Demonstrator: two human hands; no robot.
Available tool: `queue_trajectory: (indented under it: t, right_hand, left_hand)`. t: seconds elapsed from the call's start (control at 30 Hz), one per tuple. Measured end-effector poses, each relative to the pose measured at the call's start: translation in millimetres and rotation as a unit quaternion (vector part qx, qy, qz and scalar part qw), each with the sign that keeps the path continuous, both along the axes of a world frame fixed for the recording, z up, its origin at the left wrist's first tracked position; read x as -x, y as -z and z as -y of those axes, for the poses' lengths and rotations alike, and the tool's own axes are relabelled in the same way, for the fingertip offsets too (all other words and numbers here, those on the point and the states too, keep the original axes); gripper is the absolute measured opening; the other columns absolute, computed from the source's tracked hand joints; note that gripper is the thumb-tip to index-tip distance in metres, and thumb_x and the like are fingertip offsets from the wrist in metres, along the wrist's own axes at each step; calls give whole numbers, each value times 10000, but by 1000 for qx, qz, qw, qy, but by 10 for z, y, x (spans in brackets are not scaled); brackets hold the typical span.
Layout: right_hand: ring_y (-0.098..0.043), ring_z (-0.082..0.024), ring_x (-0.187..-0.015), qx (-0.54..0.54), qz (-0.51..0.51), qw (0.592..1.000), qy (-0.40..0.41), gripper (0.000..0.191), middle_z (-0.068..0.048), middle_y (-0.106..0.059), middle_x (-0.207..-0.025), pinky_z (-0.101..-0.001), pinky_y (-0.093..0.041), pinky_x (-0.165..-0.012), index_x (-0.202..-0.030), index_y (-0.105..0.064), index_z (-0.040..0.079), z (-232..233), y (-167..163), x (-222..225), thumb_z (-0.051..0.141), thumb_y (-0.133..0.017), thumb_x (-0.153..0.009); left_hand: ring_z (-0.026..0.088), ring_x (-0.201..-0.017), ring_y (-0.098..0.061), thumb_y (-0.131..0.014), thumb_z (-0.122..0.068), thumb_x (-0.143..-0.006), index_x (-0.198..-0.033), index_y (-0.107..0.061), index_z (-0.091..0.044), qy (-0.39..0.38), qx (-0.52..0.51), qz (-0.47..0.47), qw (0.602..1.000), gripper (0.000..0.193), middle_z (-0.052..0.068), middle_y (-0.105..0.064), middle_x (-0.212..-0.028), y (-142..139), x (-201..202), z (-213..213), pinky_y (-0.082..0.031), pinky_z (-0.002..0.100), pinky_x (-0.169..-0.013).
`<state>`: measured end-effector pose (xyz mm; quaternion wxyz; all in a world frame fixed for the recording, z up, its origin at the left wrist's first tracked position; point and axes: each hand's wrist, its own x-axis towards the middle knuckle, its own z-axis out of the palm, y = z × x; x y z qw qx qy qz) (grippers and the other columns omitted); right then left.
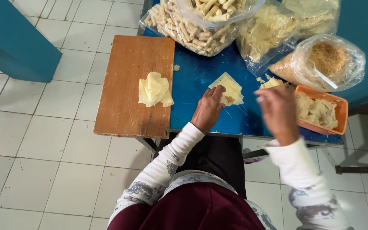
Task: The person sits at a blue table assembling filled snack wrappers. They take a thin square wrapper, spoon brown filling from a plastic bag onto it with a white spoon, fold the wrapper over the filling into a closed shape, and place the finished piece on a growing stack on the table.
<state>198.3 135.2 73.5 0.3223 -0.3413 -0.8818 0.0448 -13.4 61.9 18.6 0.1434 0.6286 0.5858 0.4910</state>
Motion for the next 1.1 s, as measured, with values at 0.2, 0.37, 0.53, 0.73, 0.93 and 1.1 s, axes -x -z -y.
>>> queue_trajectory:
  t: [0.2,0.37,0.53,0.73,0.93,1.1]
  right_hand:
    - [-665,-298,-861,90,-22,994,60,156,-130,-651,-969,-396,-514,-755,-1013,-710,37,102,356,283,98,-791,-894]
    - [-713,-275,-809,130,-69,988,44,119,-119,-708,-944,-380,-531,-705,-993,-697,18,88,347,312,79,-772,-923]
    - [-724,-289,-893,117,-83,989,-23,117,-125,-734,-1052,-363,-557,-759,-1062,-731,36,108,313,404,14,-713,-948]
    - [-704,-317,-959,54,-34,995,-75,185,-119,-740,-1059,-387,-561,-797,-1070,-748,42,114,270,411,3,-722,-892]
    - [-703,-296,-856,86,-23,994,-61,92,-128,-740,-985,-377,-545,-726,-1018,-740,35,-22,205,473,80,-754,-940]
    - [-704,-270,-760,182,-33,982,-48,119,-141,-719,-948,-357,-531,-669,-1026,-724,28,-138,105,573,113,-749,-947]
  left_hand:
    - [384,-1046,-636,-775,57,-788,-1197,-513,-30,12,3,19,1000,494,178,-660,-1125,29,15,20,-546,457,-841]
    - [373,-1046,-639,-790,52,-772,-1195,-520,-30,11,0,25,1000,509,173,-647,-1145,44,-1,8,-558,440,-845]
    - [379,-1057,-633,-798,44,-775,-1194,-530,-22,14,4,28,1000,501,171,-639,-1142,40,-1,25,-544,444,-846]
    - [410,-1106,-587,-810,29,-761,-1182,-539,-2,22,-13,-5,1000,501,184,-602,-1166,-12,11,15,-501,471,-914]
    - [414,-1088,-571,-794,0,-749,-1094,-576,18,23,-38,-36,998,408,188,-575,-1127,-63,8,7,-483,472,-939]
    - [364,-1043,-591,-658,42,-848,-970,-621,6,-32,-35,-69,996,132,163,-595,-1072,-107,-1,-87,-511,443,-899]
